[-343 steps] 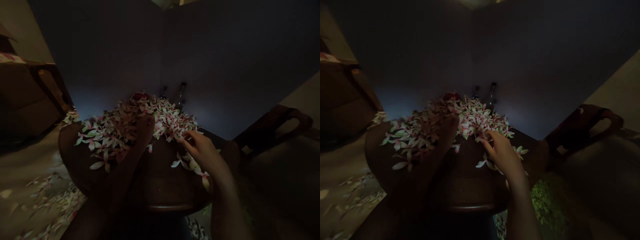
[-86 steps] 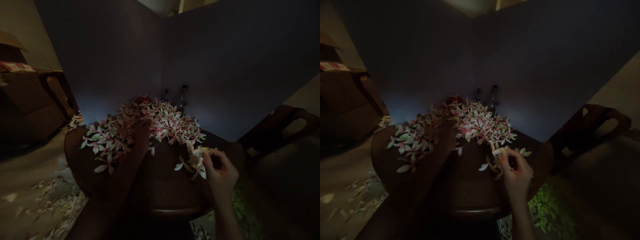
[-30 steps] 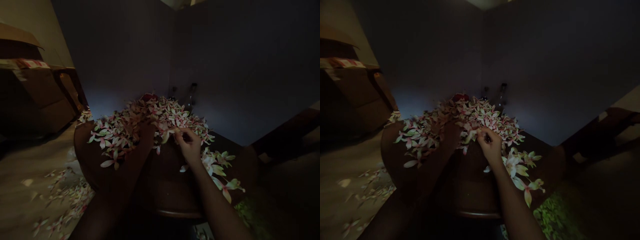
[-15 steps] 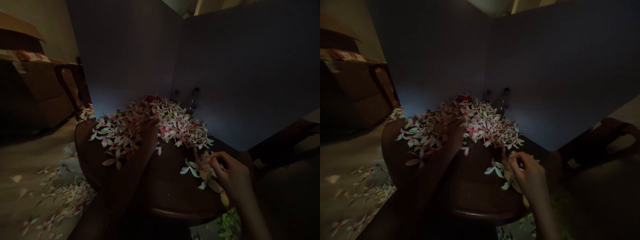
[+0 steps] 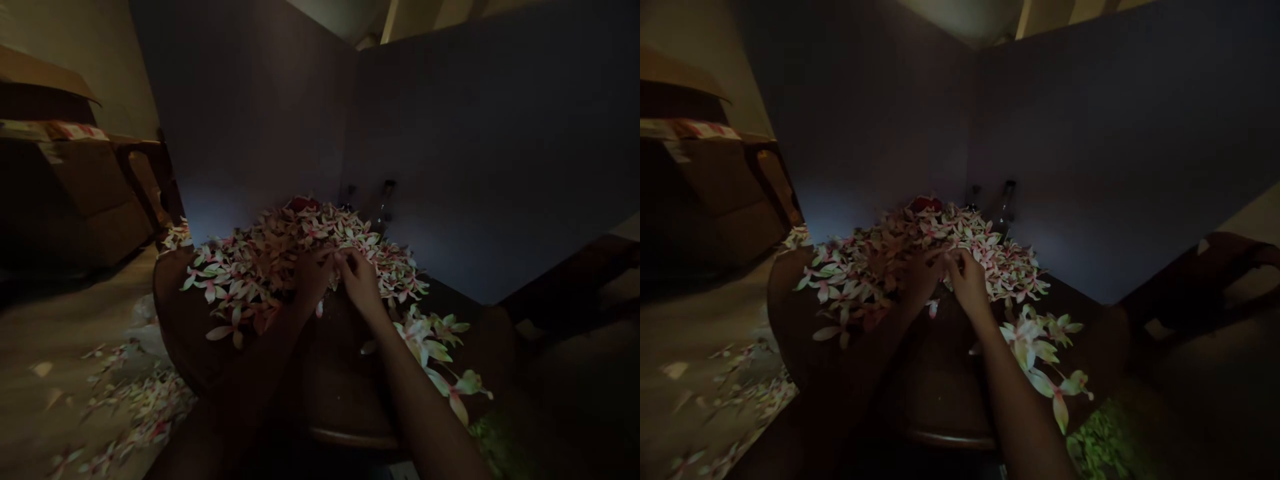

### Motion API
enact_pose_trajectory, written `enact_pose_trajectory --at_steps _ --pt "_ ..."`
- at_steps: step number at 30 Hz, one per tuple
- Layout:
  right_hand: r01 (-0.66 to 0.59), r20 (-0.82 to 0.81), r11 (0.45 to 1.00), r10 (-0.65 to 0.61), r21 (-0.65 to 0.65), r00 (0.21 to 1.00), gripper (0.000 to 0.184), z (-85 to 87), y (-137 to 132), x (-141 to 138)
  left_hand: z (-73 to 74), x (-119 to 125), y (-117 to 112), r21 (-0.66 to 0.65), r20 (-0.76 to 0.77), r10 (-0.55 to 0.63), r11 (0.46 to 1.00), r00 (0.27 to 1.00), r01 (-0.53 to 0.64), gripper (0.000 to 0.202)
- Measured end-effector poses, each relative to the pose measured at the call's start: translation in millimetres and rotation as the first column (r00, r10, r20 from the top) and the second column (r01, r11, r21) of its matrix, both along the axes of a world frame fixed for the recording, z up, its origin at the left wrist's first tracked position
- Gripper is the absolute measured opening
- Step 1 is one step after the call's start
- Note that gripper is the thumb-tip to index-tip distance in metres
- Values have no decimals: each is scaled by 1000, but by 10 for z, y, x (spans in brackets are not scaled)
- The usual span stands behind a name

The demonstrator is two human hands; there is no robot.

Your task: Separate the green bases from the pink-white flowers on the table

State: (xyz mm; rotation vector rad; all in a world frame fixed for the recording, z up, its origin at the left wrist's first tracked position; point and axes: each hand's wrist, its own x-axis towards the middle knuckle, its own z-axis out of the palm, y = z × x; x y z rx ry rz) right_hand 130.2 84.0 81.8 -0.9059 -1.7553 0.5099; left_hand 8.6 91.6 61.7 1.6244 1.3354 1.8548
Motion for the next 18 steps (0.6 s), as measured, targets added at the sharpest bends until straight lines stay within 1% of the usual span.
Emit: enact_pose_trajectory --at_steps 3,5,9,12,18 --pt "55 -92 998 -55 -2 994 31 -165 128 17 -13 19 17 3 -57 -116 993 992 117 23" --pt "67 -133 998 -68 -9 989 30 -215 130 110 -14 27 16 8 -81 -182 983 980 183 23" --pt "32 -147 999 -36 -33 989 27 -219 103 250 -13 32 0 -6 -94 -228 973 969 229 20" --pt "34 -130 999 -36 -15 991 27 -203 95 256 -11 21 5 -49 -67 -259 966 964 256 20" --pt "13 -83 1000 -13 -8 996 27 -197 79 250 -39 0 65 -82 5 -291 954 957 290 21"
